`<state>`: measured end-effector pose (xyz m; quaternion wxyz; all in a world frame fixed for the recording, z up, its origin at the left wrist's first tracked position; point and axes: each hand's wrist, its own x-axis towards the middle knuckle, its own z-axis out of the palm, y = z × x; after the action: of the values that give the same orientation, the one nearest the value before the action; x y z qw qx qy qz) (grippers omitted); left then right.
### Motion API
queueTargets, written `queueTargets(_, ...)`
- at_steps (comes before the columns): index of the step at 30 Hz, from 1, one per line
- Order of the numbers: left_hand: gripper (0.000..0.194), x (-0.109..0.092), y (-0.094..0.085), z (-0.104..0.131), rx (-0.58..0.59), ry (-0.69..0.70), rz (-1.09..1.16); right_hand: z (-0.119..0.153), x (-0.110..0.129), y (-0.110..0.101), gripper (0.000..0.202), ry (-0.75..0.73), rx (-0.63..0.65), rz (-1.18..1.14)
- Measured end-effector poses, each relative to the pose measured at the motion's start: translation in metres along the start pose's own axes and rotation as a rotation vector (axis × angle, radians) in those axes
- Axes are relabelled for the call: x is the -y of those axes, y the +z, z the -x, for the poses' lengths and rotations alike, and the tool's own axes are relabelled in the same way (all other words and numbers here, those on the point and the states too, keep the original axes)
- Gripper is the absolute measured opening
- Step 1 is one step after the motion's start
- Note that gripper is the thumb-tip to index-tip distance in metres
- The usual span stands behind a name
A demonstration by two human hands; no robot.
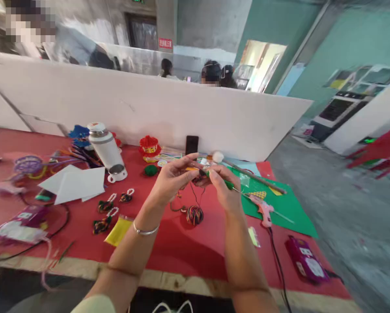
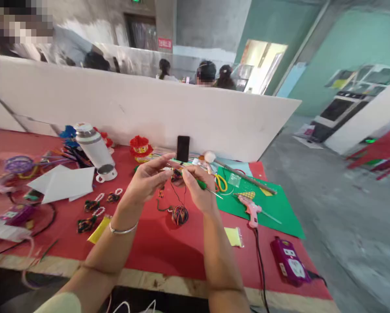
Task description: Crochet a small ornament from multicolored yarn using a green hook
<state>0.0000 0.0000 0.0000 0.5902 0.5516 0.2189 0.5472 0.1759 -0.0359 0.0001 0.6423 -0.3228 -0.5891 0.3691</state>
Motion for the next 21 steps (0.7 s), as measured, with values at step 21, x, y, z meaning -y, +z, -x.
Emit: queueTargets(21, 0.076, -0.009, -0.002, -0.001, -0.067, -0.104, -0.022, -0.011, -0.014, -0.021, 0.028, 0.208, 0.005, -0.188)
